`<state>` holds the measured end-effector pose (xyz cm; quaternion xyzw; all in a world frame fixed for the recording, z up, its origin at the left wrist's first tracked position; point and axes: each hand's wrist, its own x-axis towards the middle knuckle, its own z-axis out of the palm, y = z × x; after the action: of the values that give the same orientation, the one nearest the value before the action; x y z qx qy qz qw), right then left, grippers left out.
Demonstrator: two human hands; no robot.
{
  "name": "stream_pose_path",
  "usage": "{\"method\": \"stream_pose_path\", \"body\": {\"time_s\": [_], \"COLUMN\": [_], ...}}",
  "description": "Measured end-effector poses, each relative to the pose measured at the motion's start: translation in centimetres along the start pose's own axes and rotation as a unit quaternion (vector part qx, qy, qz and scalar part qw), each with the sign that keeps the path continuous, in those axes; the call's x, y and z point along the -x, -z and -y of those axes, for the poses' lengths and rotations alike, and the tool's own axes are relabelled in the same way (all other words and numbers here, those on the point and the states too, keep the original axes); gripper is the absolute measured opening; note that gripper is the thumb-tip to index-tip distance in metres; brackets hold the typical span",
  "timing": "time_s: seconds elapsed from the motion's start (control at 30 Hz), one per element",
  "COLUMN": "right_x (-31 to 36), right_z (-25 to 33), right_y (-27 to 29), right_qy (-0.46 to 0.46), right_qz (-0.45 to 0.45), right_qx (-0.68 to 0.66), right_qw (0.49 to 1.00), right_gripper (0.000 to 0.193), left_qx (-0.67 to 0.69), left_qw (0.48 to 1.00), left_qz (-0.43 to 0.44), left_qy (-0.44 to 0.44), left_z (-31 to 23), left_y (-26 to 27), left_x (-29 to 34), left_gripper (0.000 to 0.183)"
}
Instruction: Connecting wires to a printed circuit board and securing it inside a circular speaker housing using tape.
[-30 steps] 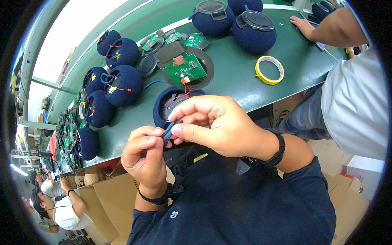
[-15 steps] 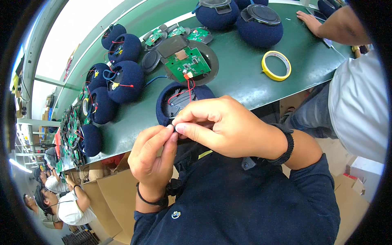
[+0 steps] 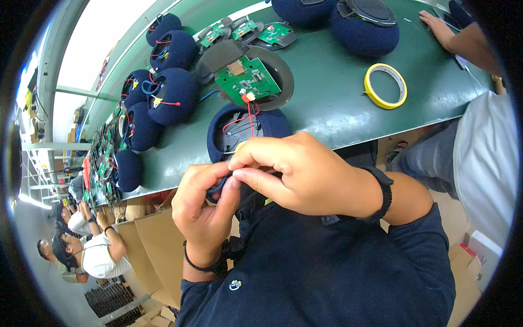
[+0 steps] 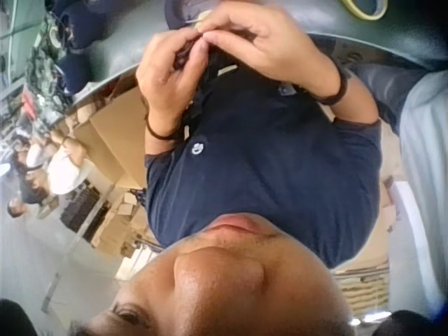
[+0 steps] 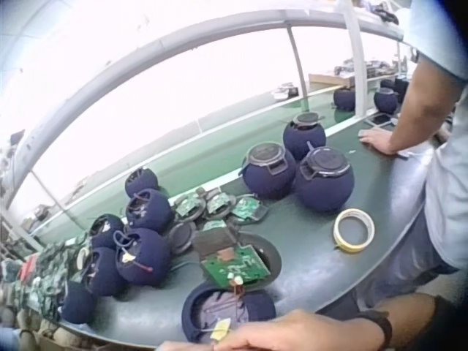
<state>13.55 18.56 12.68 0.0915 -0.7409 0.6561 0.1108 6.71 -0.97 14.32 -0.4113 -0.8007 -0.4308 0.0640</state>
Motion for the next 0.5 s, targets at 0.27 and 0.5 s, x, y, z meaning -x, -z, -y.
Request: {"method": "stream_pose_path", "body": {"time_s": [0.27, 0.5], "right_x": [0.8, 0.5], "right_z": [-1.3, -1.9], "right_y": [0.1, 1.0], "right_qy": [0.077, 0.023], "right_qz": [-0.022, 0.018], "right_qx": [-0.015, -0.060], "right_qw": [0.997, 0.998], "right_gripper": [0.014, 0.012], "left_qx": [-0.069, -0.110], "left_qw": [0.996, 0.993], "left_qz": [-0.045, -0.049], "left_qy": [-0.038, -0.001], "left_z": [-1.2, -1.9], "left_y": [-1.5, -1.8], "left_x": [1.2, 1.0], "left_gripper": [0.027, 0.025]}}
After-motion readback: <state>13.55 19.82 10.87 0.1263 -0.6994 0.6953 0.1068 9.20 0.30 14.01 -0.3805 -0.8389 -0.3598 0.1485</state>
